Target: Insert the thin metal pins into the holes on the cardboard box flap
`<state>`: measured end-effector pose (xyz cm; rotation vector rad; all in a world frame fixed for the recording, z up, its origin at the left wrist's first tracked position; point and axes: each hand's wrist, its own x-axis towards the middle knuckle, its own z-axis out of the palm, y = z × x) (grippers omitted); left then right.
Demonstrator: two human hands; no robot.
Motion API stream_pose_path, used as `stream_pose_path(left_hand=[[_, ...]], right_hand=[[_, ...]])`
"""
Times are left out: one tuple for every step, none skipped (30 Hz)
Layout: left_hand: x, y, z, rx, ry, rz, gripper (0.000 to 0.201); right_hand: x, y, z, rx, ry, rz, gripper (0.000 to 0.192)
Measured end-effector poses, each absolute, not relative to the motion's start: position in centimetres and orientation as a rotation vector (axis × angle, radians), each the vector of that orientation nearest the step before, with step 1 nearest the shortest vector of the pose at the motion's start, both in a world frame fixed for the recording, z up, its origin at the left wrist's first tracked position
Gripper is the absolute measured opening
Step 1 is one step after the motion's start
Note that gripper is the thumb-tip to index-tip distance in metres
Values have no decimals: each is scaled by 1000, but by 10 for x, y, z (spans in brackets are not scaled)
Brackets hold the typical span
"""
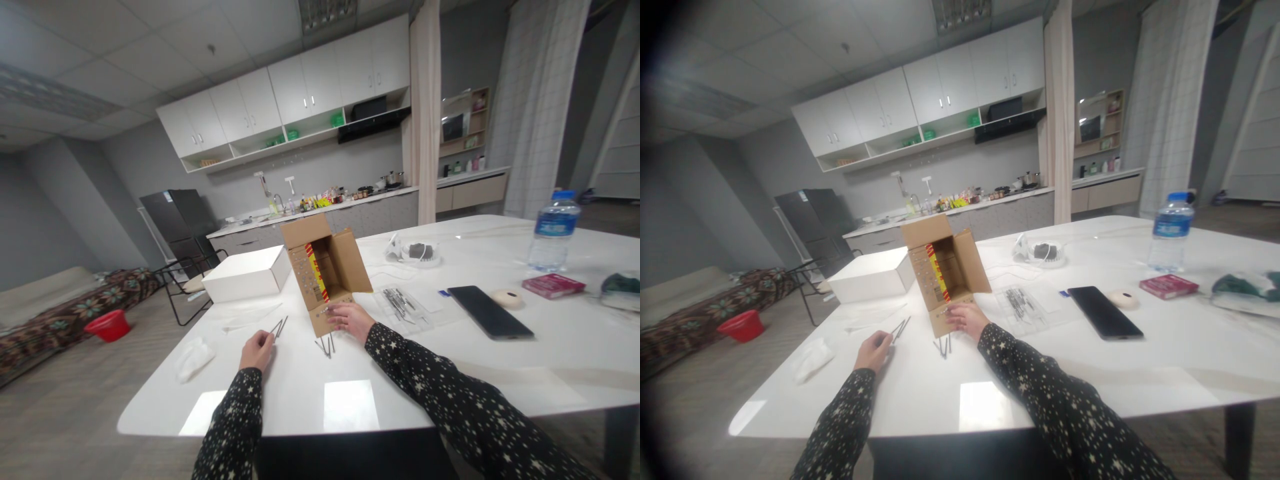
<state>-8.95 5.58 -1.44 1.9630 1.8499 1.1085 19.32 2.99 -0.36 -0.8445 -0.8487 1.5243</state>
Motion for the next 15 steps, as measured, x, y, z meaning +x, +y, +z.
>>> stream_pose_path(left_hand=[[-89, 55, -14, 1967, 1850, 1102, 29], [-89, 54, -13, 1968, 1850, 1097, 29], [-89, 54, -12, 1966, 1851, 1094, 29], [-88, 53, -11, 1963, 1852, 1093, 29], [-88, 53, -10, 1959, 1852, 1095, 30], [-88, 52, -10, 1955, 1851, 1100, 30], [-88, 52, -10, 1955, 1851, 1105, 30], [-88, 52, -10, 1960, 1848, 1110, 30], [-88, 53, -11, 1968, 1845, 1115, 30], [-88, 53, -11, 1979, 1841, 1118, 30], [-88, 54, -12, 1989, 1837, 1121, 30], [-89, 54, -12, 1997, 1836, 1121, 30], [-89, 55, -13, 1999, 1837, 1121, 30], [-89, 55, -13, 1997, 1840, 1119, 30], [-90, 56, -14, 1994, 1842, 1115, 30]], right_hand=[[193, 30, -3, -839, -842, 1533, 16], [193, 30, -3, -835, -835, 1541, 17], [193, 29, -3, -832, -828, 1549, 18], [194, 29, -2, -831, -822, 1556, 18], [194, 28, -1, -830, -815, 1561, 19], [194, 28, 0, -830, -807, 1565, 19], [194, 27, 1, -831, -800, 1570, 18], [194, 27, 2, -833, -790, 1577, 18], [194, 26, 3, -836, -779, 1583, 18], [195, 26, 3, -838, -769, 1590, 18], [195, 26, 4, -837, -759, 1595, 18], [195, 26, 4, -834, -751, 1599, 18], [195, 26, 4, -830, -745, 1601, 18], [195, 26, 3, -826, -740, 1600, 18], [195, 26, 3, -823, -736, 1600, 19]])
